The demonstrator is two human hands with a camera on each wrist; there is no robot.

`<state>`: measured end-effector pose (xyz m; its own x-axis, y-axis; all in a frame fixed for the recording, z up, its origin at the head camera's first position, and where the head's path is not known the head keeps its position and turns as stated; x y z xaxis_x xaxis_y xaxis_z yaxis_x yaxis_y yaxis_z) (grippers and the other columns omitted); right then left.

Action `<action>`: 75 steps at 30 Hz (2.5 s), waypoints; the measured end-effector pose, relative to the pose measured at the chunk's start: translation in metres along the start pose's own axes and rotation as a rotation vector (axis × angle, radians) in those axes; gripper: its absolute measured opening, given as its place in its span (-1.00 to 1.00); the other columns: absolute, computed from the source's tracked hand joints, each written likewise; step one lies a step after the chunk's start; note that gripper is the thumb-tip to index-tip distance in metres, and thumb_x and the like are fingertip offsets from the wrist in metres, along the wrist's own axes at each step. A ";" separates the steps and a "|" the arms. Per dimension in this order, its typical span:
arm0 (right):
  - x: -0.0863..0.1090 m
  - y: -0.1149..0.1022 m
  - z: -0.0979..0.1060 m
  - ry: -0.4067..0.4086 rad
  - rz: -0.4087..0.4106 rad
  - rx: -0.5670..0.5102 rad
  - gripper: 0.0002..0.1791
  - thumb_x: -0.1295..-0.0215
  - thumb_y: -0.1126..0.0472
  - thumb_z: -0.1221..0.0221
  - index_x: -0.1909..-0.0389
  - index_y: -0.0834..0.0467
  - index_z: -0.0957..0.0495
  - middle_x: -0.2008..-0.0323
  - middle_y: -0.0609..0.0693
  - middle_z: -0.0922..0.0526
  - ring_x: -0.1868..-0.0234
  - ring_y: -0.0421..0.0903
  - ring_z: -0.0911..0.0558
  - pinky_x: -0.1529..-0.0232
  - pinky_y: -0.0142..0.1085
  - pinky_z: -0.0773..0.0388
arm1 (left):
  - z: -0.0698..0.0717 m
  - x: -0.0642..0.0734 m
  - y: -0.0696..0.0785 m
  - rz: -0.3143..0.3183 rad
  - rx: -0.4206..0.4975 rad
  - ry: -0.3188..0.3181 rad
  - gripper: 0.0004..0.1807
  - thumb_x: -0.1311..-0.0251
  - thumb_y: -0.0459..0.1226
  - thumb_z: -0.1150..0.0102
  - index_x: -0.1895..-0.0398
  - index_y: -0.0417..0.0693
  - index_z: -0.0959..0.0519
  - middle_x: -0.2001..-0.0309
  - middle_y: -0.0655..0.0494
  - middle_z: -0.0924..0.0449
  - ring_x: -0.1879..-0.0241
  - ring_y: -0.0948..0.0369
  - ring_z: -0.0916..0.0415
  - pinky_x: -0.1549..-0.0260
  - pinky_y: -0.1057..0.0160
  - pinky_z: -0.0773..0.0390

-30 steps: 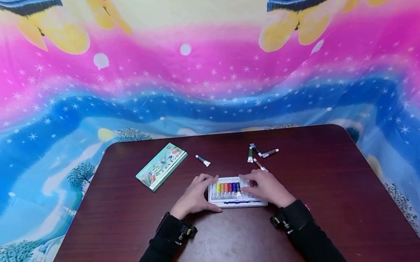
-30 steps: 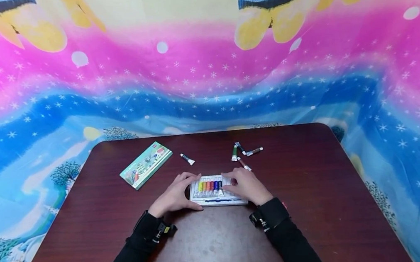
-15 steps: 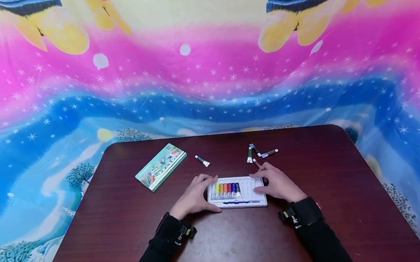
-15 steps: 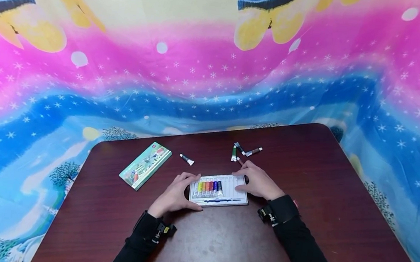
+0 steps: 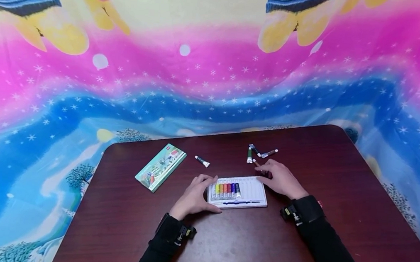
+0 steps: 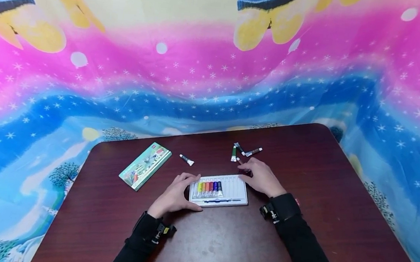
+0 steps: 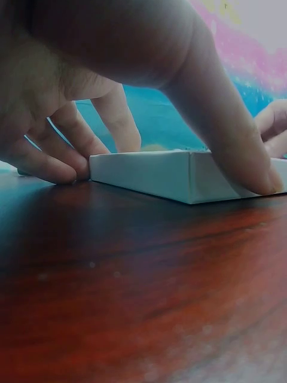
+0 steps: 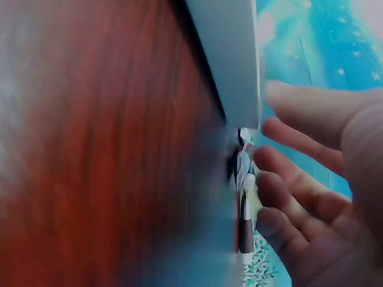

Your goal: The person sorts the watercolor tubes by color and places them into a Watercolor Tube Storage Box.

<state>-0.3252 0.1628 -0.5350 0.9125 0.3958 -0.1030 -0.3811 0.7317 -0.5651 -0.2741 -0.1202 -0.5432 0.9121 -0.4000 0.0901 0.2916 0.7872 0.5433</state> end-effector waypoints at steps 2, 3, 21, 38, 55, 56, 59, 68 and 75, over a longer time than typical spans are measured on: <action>-0.005 0.003 0.004 0.053 -0.005 -0.001 -0.63 -0.40 0.14 -0.34 -0.19 0.11 -0.71 0.17 0.04 -0.61 0.31 -0.13 -0.49 0.26 -0.22 -0.38 | 0.000 0.000 0.000 0.003 0.000 0.001 0.20 0.17 0.15 -0.68 -0.60 0.12 -0.28 -0.39 0.01 -0.36 -0.36 0.04 -0.28 -0.30 -0.04 -0.45; -0.009 0.005 0.006 0.080 -0.007 -0.001 -0.64 -0.40 0.15 -0.34 -0.17 0.13 -0.71 0.19 0.04 -0.61 0.31 -0.11 -0.50 0.27 -0.21 -0.38 | 0.000 0.000 -0.001 0.004 0.002 0.004 0.20 0.17 0.15 -0.68 -0.60 0.12 -0.29 -0.39 0.02 -0.36 -0.36 0.04 -0.28 -0.30 -0.04 -0.45; -0.082 0.021 0.018 0.175 -0.107 0.171 -0.77 -0.30 0.15 -0.42 0.18 0.25 -0.76 0.28 0.15 -0.62 0.20 0.10 -0.55 0.18 -0.07 -0.49 | 0.001 0.000 0.001 0.013 -0.010 -0.012 0.20 0.14 0.17 -0.66 -0.61 0.14 -0.26 -0.40 0.03 -0.34 -0.33 0.06 -0.27 -0.29 -0.02 -0.46; -0.085 0.020 0.017 0.171 -0.147 0.208 -0.79 -0.40 0.19 -0.32 0.15 0.28 -0.67 0.22 0.21 -0.68 0.17 0.16 -0.62 0.14 0.02 -0.56 | 0.001 0.000 0.000 0.004 0.000 -0.008 0.19 0.13 0.15 -0.66 -0.61 0.13 -0.27 -0.39 0.04 -0.34 -0.34 0.07 -0.27 -0.29 -0.02 -0.46; -0.048 0.030 0.020 0.218 -0.155 -0.552 -0.72 -0.38 0.14 -0.37 -0.02 0.17 -0.70 -0.01 0.11 -0.71 0.05 -0.11 -0.71 0.07 -0.40 -0.63 | 0.001 0.000 -0.001 -0.003 0.005 -0.005 0.19 0.13 0.14 -0.66 -0.61 0.12 -0.27 -0.39 0.01 -0.35 -0.34 0.05 -0.28 -0.30 -0.04 -0.45; -0.046 0.032 0.019 0.220 -0.162 -0.596 -0.69 -0.39 0.13 -0.36 -0.05 0.19 -0.68 -0.01 0.09 -0.69 0.05 -0.17 -0.71 0.07 -0.42 -0.64 | 0.001 0.000 -0.001 -0.001 0.004 -0.006 0.19 0.13 0.14 -0.66 -0.61 0.12 -0.27 -0.39 0.02 -0.35 -0.34 0.05 -0.28 -0.30 -0.04 -0.45; -0.041 0.035 0.017 0.246 -0.168 -0.735 -0.59 -0.42 0.15 -0.33 -0.16 0.30 -0.61 0.05 0.05 -0.65 0.09 -0.30 -0.72 0.04 -0.42 -0.66 | 0.001 0.000 -0.001 0.001 0.001 -0.006 0.19 0.13 0.15 -0.66 -0.61 0.13 -0.27 -0.39 0.03 -0.35 -0.33 0.06 -0.28 -0.29 -0.04 -0.46; -0.036 0.037 0.018 0.362 -0.157 -0.979 -0.46 -0.51 0.34 -0.17 -0.45 0.33 -0.37 0.11 0.01 -0.49 0.22 -0.28 -0.71 0.06 -0.37 -0.69 | 0.001 -0.001 -0.002 0.006 0.003 -0.003 0.20 0.14 0.17 -0.66 -0.61 0.13 -0.27 -0.39 0.04 -0.34 -0.33 0.06 -0.27 -0.29 -0.04 -0.46; -0.028 0.048 0.032 0.551 -0.225 -0.911 -0.46 -0.44 0.40 -0.22 -0.40 0.33 -0.43 0.17 -0.10 -0.57 0.29 -0.34 -0.65 0.24 -0.45 -0.64 | 0.000 -0.001 -0.002 0.010 0.008 -0.010 0.19 0.14 0.16 -0.66 -0.61 0.15 -0.27 -0.40 0.04 -0.33 -0.35 0.06 -0.26 -0.30 -0.05 -0.45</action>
<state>-0.3743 0.2044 -0.5331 0.9755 -0.1651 -0.1453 -0.1506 -0.0197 -0.9884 -0.2758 -0.1211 -0.5444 0.9121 -0.3965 0.1042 0.2798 0.7878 0.5487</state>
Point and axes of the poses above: each hand's wrist, its own x-axis away from the middle knuckle, its own z-axis out of the back of the hand, y = z × x, the point moved 6 cm from there along -x, towards the middle knuckle
